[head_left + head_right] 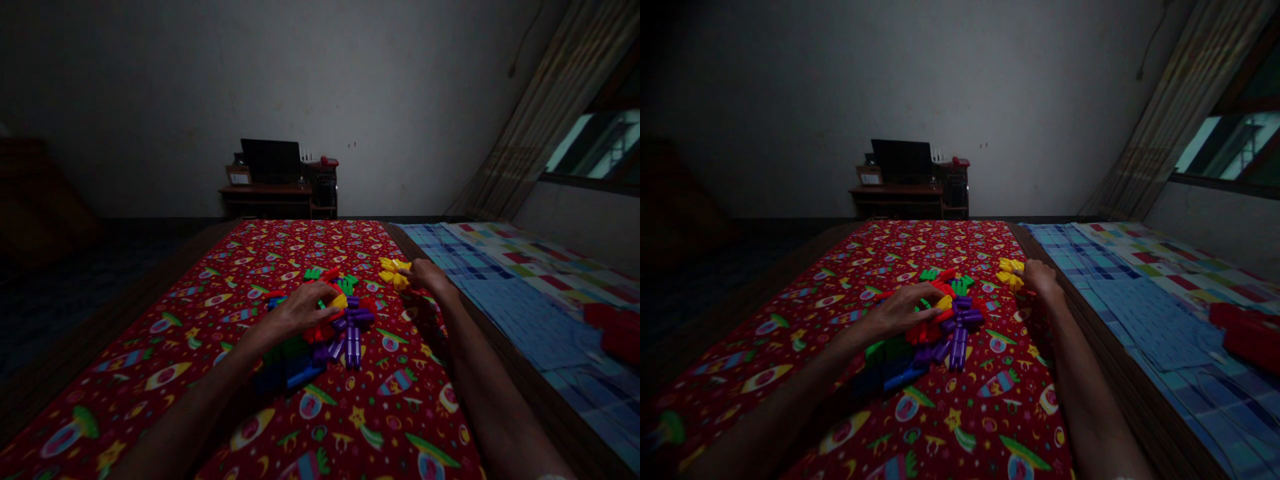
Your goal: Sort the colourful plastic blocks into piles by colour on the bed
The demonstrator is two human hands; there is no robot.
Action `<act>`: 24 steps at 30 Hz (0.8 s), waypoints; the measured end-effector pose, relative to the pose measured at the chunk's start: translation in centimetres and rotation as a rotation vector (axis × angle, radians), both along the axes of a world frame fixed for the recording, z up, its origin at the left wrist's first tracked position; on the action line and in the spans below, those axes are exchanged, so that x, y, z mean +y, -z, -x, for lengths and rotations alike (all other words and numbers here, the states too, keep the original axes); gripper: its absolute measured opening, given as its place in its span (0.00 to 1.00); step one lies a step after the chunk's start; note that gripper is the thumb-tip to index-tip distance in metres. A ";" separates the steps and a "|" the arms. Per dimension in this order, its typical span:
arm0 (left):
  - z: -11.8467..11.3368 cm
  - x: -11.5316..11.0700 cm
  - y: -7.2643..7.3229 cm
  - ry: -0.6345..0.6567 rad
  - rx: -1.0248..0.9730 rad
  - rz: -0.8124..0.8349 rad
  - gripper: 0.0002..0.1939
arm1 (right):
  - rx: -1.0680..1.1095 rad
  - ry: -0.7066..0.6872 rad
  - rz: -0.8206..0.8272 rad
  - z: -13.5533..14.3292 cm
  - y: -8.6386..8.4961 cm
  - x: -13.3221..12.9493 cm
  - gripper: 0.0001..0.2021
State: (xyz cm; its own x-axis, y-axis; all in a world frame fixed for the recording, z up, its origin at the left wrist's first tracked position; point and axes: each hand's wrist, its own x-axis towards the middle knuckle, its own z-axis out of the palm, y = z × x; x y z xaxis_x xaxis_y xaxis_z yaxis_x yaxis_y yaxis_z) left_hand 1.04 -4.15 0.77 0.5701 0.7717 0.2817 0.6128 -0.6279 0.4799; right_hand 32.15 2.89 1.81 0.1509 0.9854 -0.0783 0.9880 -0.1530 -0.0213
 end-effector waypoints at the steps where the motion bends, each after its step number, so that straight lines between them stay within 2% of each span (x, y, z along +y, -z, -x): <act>1: 0.0 0.0 0.1 0.004 -0.005 -0.002 0.10 | 0.002 -0.004 0.017 0.1 -0.1 0.0 0.20; 5: 0.0 0.2 0.4 0.028 -0.025 -0.008 0.11 | -0.034 0.006 0.094 0.3 -0.1 -0.1 0.14; 9: 0.0 0.2 0.4 0.026 -0.021 -0.011 0.11 | -0.011 0.004 0.072 -0.3 -0.2 0.0 0.18; 12: -0.2 -0.1 0.0 -0.001 -0.001 -0.010 0.11 | 0.060 -0.038 0.008 -0.3 -1.0 -0.3 0.22; 14: -0.4 -0.3 -0.3 -0.023 -0.015 -0.024 0.11 | 0.205 -0.157 -0.030 0.7 -1.6 -0.7 0.24; 18: -1.0 -0.6 -0.2 -0.069 -0.108 -0.093 0.10 | 0.724 -0.611 0.028 5.6 -1.7 -2.4 0.24; 20: -1.1 -0.5 0.1 -0.094 -0.141 -0.128 0.09 | 0.891 -0.793 0.077 8.2 -1.3 -3.2 0.23; 22: -1.1 -0.4 0.5 -0.117 -0.161 -0.155 0.09 | 0.939 -0.862 0.067 9.8 -0.9 -3.5 0.20; 24: -1.0 -0.1 0.7 -0.130 -0.171 -0.163 0.08 | 0.932 -0.812 0.003 9.6 -0.8 -3.0 0.17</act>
State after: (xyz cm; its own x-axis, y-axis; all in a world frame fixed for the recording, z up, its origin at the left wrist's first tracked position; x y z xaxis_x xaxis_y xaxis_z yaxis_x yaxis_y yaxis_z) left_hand 2.02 -4.29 0.09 0.4030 0.7719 0.4917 0.6119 -0.6268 0.4824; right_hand 22.56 -0.14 2.56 -0.6187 0.7673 0.1689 0.4049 0.4957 -0.7683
